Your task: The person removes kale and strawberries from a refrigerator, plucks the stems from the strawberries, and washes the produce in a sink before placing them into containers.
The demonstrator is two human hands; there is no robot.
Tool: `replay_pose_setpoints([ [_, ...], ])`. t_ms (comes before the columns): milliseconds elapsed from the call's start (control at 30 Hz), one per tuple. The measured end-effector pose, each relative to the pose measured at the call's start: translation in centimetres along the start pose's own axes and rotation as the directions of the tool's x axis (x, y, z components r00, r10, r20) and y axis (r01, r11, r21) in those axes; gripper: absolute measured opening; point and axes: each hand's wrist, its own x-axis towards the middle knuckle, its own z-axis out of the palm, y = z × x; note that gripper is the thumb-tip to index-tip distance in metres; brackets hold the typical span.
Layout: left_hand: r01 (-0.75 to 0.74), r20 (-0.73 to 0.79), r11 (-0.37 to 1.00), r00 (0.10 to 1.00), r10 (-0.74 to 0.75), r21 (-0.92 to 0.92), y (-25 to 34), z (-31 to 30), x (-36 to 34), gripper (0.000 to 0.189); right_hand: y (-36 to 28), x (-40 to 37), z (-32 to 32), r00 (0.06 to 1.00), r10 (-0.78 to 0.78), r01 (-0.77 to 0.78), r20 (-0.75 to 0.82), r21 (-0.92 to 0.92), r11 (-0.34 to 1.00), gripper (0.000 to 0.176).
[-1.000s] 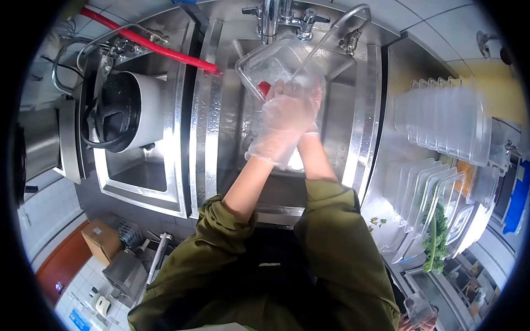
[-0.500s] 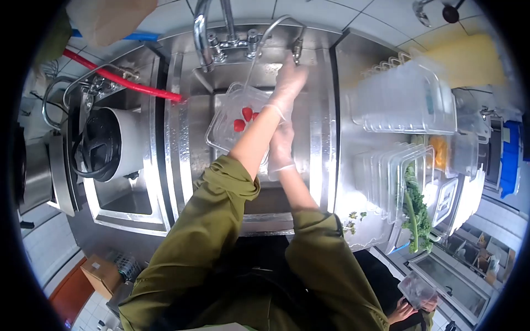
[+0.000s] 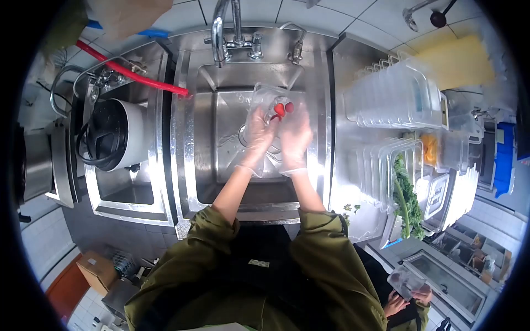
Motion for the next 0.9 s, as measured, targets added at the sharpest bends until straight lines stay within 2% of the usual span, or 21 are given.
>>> replay_pose_setpoints([
  [33, 0.215, -0.067, 0.951, 0.970, -0.234, -0.223, 0.0, 0.7, 0.0, 0.028, -1.7, -1.0, 0.8, 0.998, -0.045, 0.052, 0.042, -0.190, 0.980, 0.046],
  [67, 0.384, -0.076, 0.808, 0.883, -0.462, -0.446, 0.6, 2.1, 0.4, 0.031, -3.0, -1.8, 1.6, 0.992, -0.085, 0.114, 0.093, -0.370, 0.922, 0.042],
  [100, 0.492, -0.024, 0.583, 0.750, -0.661, -0.647, 0.8, 2.9, 0.6, 0.034, -3.7, -2.2, 2.3, 0.994, -0.012, 0.011, 0.113, 0.012, 1.000, 0.041],
  [133, 0.502, 0.064, 0.435, 0.706, -0.705, -0.748, 1.4, 3.1, 0.7, 0.034, -4.2, -2.6, 2.9, 0.985, 0.055, -0.115, 0.164, 0.383, 0.916, 0.041],
  [167, 0.487, 0.140, 0.321, 0.698, -0.703, -0.813, 1.7, 3.1, 0.6, 0.035, -4.6, -3.2, 3.5, 0.966, 0.106, -0.243, 0.237, 0.686, 0.685, 0.041],
  [200, 0.474, 0.207, 0.224, 0.697, -0.687, -0.851, 2.0, 3.1, 0.3, 0.035, -4.8, -4.0, 4.1, 0.989, 0.077, -0.123, 0.129, 0.398, 0.909, 0.045],
  [233, 0.464, 0.240, 0.181, 0.707, -0.665, -0.867, 2.4, 2.8, 0.1, 0.035, -4.9, -4.1, 4.0, 0.989, -0.062, 0.051, 0.131, 0.086, 0.995, 0.048],
  [267, 0.456, 0.269, 0.143, 0.720, -0.640, -0.879, 2.7, 2.5, -0.1, 0.035, -5.1, -4.1, 3.9, 0.965, -0.195, 0.233, 0.178, -0.226, 0.946, 0.051],
  [300, 0.449, 0.292, 0.114, 0.733, -0.615, -0.887, 3.1, 2.2, -0.3, 0.035, -5.5, -4.2, 3.8, 0.927, -0.268, 0.358, 0.263, -0.404, 0.842, 0.055],
  [367, 0.442, 0.320, 0.085, 0.756, -0.571, -0.893, 3.7, 1.6, -0.5, 0.035, -6.9, -4.4, 3.8, 0.812, -0.402, 0.580, 0.423, -0.658, 0.480, 0.062],
  [433, 0.438, 0.340, 0.067, 0.777, -0.530, -0.897, 4.5, 1.3, -0.7, 0.035, -7.9, -4.7, 4.4, 0.615, -0.564, 0.743, 0.551, -0.644, 0.181, 0.063],
  [500, 0.437, 0.344, 0.080, 0.797, -0.495, -0.896, 4.9, 0.7, -1.1, 0.035, -9.0, -5.3, 4.8, 0.588, -0.500, 0.767, 0.636, -0.635, 0.095, 0.059],
  [567, 0.436, 0.351, 0.089, 0.816, -0.460, -0.896, 5.3, 0.3, -1.3, 0.035, -9.6, -5.4, 5.3, 0.516, -0.489, 0.805, 0.704, -0.593, -0.004, 0.056],
  [633, 0.439, 0.357, 0.102, 0.827, -0.435, -0.893, 5.7, -0.2, -1.7, 0.035, -9.7, -5.4, 5.8, 0.446, -0.429, 0.795, 0.785, -0.568, -0.213, 0.054],
  [667, 0.441, 0.359, 0.111, 0.832, -0.422, -0.891, 5.8, -0.5, -1.8, 0.035, -9.6, -6.1, 6.4, 0.481, -0.383, 0.786, 0.789, -0.582, -0.210, 0.055],
  [733, 0.442, 0.360, 0.127, 0.840, -0.406, -0.888, 6.1, -1.0, -1.9, 0.035, -10.0, -6.2, 7.0, 0.430, -0.329, 0.818, 0.841, -0.517, -0.253, 0.048],
  [900, 0.454, 0.369, 0.160, 0.847, -0.383, -0.876, 6.5, -2.1, -2.5, 0.036, -8.7, -7.2, 8.2, 0.470, -0.240, 0.775, 0.849, -0.528, -0.349, 0.035],
])
